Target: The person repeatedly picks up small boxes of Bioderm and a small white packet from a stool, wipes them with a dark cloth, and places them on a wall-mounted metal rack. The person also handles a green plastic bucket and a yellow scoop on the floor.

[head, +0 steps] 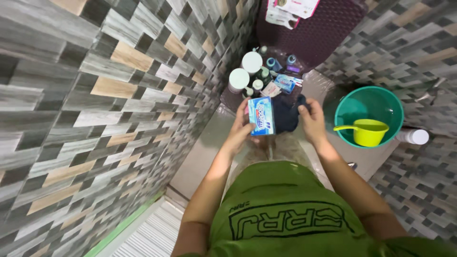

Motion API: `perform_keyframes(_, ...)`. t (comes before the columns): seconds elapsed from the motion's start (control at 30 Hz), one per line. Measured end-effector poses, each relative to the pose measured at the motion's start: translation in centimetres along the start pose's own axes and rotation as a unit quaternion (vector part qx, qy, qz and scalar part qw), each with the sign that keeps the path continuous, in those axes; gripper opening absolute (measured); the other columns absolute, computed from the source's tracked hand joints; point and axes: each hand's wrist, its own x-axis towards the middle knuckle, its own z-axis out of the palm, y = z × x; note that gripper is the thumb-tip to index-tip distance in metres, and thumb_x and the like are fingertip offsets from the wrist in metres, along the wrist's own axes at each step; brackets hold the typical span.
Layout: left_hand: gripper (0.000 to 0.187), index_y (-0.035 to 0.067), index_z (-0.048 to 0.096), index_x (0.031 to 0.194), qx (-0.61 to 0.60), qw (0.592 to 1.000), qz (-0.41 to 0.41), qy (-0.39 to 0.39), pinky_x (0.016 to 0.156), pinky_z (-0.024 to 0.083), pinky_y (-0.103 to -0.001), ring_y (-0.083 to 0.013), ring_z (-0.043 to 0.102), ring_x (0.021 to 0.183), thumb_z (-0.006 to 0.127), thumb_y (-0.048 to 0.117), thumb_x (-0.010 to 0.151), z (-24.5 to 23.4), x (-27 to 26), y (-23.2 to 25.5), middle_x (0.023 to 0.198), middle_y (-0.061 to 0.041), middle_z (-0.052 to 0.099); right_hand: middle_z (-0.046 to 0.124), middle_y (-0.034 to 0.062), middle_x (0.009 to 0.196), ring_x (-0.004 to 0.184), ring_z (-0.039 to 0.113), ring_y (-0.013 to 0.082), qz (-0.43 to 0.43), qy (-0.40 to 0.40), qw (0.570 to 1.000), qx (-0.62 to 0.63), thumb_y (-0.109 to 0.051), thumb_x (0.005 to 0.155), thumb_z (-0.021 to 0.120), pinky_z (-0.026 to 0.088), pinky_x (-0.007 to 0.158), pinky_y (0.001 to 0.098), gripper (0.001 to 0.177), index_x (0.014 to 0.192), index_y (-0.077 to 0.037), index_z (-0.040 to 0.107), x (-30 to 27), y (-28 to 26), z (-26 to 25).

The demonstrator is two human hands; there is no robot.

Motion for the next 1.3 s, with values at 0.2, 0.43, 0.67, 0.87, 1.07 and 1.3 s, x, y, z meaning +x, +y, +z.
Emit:
perform_keyframes(0.2,0.117,0.03,-0.002,0.166,0.025,0.994,0.044,-0.093,0.072,0.065,-0.036,-0.0239,0.063,0.115,0.07,-0.005,0.08,2.7,-0.8,3.4,0.151,-0.016,0.043,0.062,0.0002,0.108,0.1,0.056,0.0085,-0.092,-0.028,0.988,-0.12,-0.011,0.108,0.057,0.047,0.091,0.0233,0.016,0.121,-0.002,0.058,-0.7,-12.3,3.0)
perform_keyframes(0.43,0.127,0.024,-0.004,0.165,0.11,0.978,0.156,-0.078,0.087,0.059,-0.03,-0.0218,0.057,0.129,0.078,-0.01,0.074,5.6,-2.2,6.4,0.158,-0.012,0.036,0.055,0.0173,0.119,0.115,0.056,0.0327,-0.286,-0.158,0.883,-0.337,-0.003,0.091,0.064,0.047,0.105,0.0415,0.037,0.127,-0.005,0.068,-2.2,-21.7,6.4)
perform_keyframes(0.67,0.119,0.02,0.012,0.165,0.209,0.957,0.2,-0.017,0.087,0.057,-0.032,-0.0226,0.06,0.124,0.077,-0.005,0.069,6.8,-3.6,8.7,0.151,-0.013,0.046,0.068,0.0039,0.112,0.095,0.065,0.0273,-0.341,-0.151,0.815,-0.443,-0.006,0.082,0.076,0.054,0.081,0.0375,0.037,0.115,-0.022,0.077,-4.0,-24.3,8.9)
perform_keyframes(0.87,0.116,0.019,0.019,0.165,0.246,0.947,0.206,-0.03,0.091,0.057,-0.033,-0.0226,0.06,0.121,0.08,-0.001,0.067,7.2,-4.4,9.4,0.148,-0.014,0.05,0.07,0.0033,0.103,0.091,0.065,0.0262,-0.38,-0.072,0.803,-0.453,-0.005,0.082,0.08,0.055,0.08,0.0371,0.035,0.114,-0.017,0.077,-2.0,-25.3,9.1)
perform_keyframes(1.07,0.116,0.018,0.019,0.163,0.229,0.951,0.209,-0.023,0.091,0.056,-0.033,-0.0219,0.061,0.12,0.081,0.0,0.067,7.4,-4.8,9.8,0.145,-0.013,0.052,0.074,0.0036,0.104,0.088,0.066,0.0258,-0.393,-0.07,0.81,-0.43,-0.004,0.083,0.082,0.054,0.078,0.0367,0.027,0.107,-0.011,0.076,-2.3,-25.6,8.9)
perform_keyframes(1.3,0.118,0.019,0.017,0.164,0.22,0.953,0.207,-0.02,0.092,0.056,-0.033,-0.0229,0.062,0.121,0.076,-0.004,0.065,7.1,-5.2,10.0,0.146,-0.014,0.051,0.074,0.0003,0.101,0.086,0.067,0.023,-0.391,-0.137,0.802,-0.431,-0.005,0.079,0.078,0.055,0.075,0.0342,0.03,0.106,-0.018,0.079,-5.1,-25.6,10.6)
